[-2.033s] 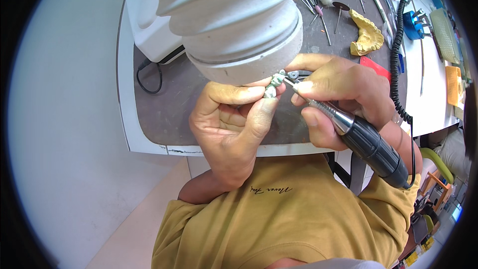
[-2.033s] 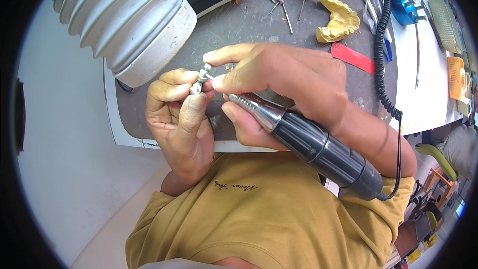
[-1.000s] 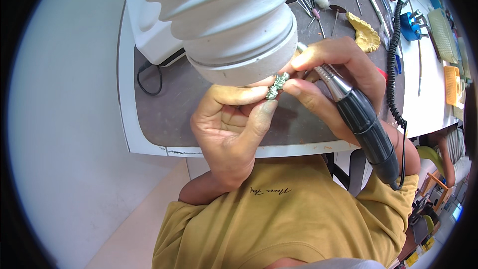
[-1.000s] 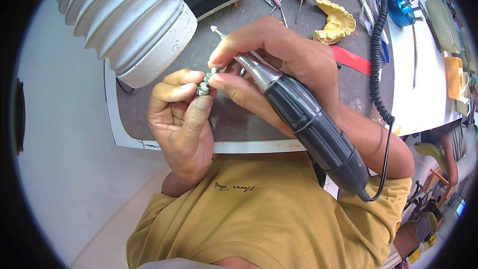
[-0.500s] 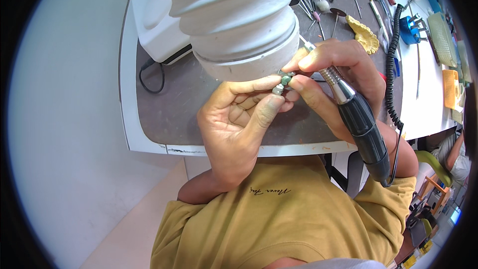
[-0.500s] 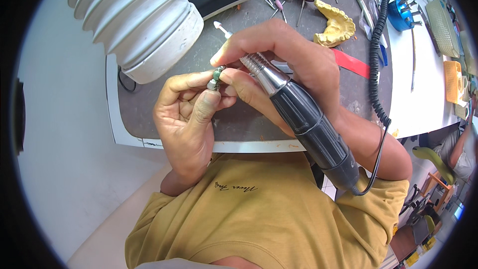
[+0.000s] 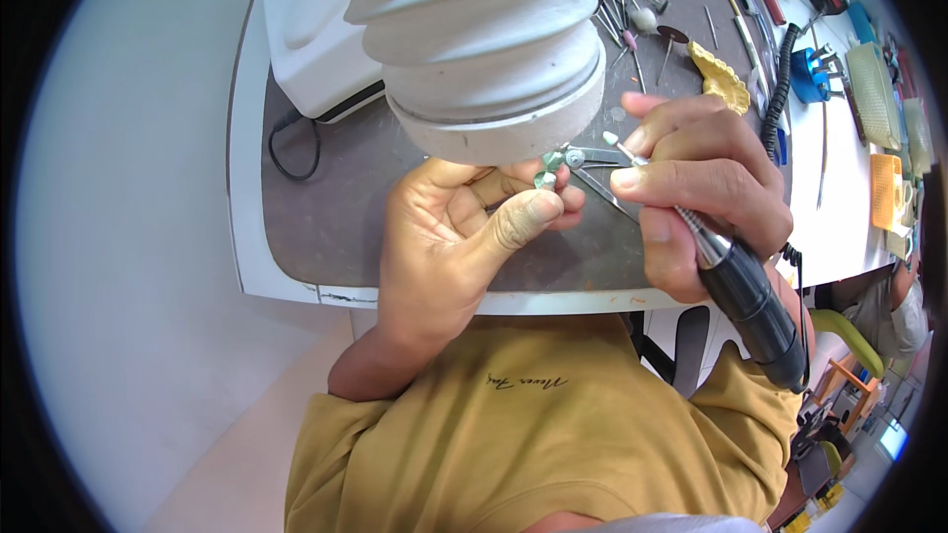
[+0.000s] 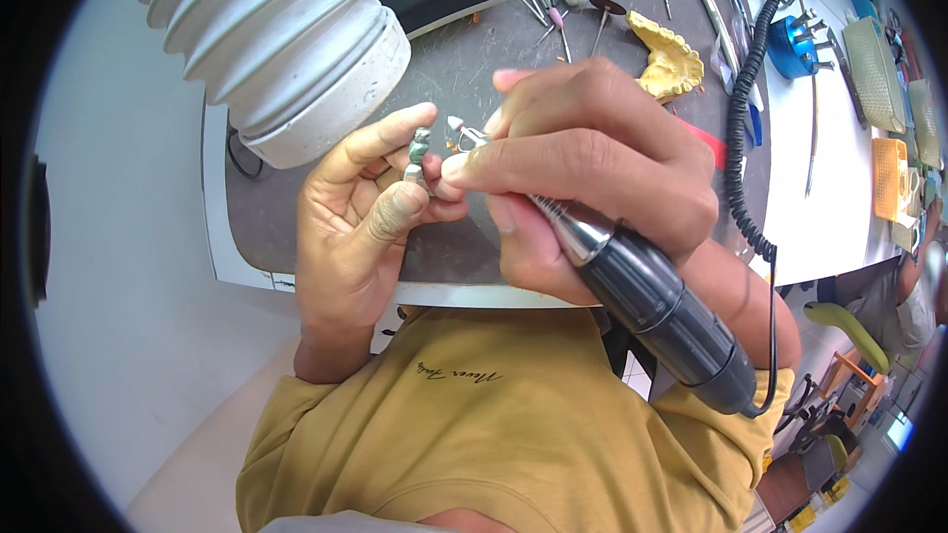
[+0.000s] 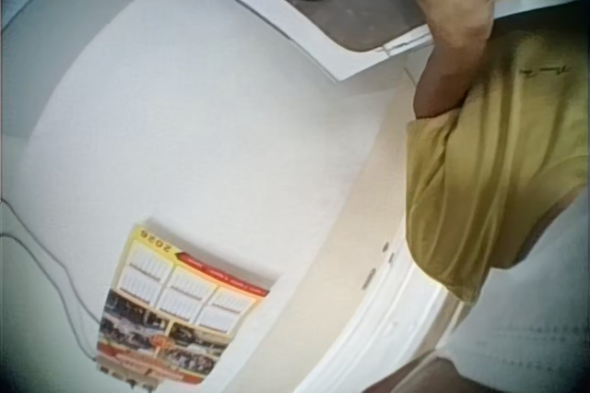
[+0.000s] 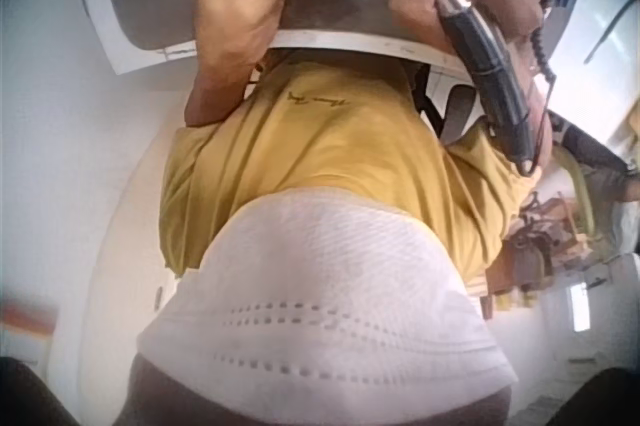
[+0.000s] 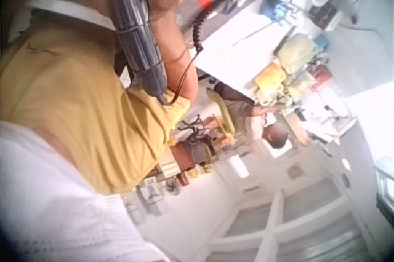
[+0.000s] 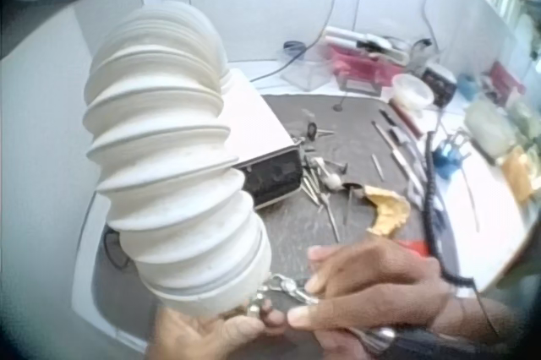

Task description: The person uses a rotary polishing tool to refine the surface of a small, green, gem-like object held in their left hand. The task involves continuous, precise contact between the tool's tip and the object's surface under a magnifying lamp.

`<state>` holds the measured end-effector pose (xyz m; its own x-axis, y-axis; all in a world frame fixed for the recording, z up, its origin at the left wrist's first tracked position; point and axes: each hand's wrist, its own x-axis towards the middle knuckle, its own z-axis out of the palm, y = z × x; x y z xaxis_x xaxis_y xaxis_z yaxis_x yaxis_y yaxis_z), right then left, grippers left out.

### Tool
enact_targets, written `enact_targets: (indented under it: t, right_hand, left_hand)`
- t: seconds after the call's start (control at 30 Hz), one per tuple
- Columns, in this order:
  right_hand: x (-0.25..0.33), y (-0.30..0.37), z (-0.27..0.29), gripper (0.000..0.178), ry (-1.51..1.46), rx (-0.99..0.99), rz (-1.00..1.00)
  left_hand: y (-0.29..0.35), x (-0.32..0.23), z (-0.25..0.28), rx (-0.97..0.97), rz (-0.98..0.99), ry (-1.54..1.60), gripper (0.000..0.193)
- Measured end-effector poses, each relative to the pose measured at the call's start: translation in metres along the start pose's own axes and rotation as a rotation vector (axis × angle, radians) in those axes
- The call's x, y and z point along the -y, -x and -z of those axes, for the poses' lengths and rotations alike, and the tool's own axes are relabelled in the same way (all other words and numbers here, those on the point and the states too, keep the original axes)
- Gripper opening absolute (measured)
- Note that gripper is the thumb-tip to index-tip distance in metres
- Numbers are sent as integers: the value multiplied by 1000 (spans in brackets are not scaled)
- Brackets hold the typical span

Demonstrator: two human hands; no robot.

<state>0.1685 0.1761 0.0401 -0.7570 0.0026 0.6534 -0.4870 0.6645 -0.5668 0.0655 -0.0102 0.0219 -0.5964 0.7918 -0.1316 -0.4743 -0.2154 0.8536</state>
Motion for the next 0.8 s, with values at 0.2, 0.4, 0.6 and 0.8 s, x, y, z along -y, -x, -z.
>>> enact_targets:
  t: [0.2, 0.4, 0.6, 0.8]
  right_hand:
    - [-4, 3, -13, 23, -154, -34, 6]
    - [-6, 5, -16, 24, -189, -5, 6]
    - [-3, 0, -12, 26, -156, 37, 13]
    - [0, -1, -13, 24, -147, 39, 5]
  left_hand:
    - [3, 0, 4, 32, 27, 59, 25]
    - [5, 5, 7, 25, -9, 108, 18]
    - [8, 7, 4, 11, -34, 134, 21]
    - [7, 7, 3, 7, -47, 129, 20]
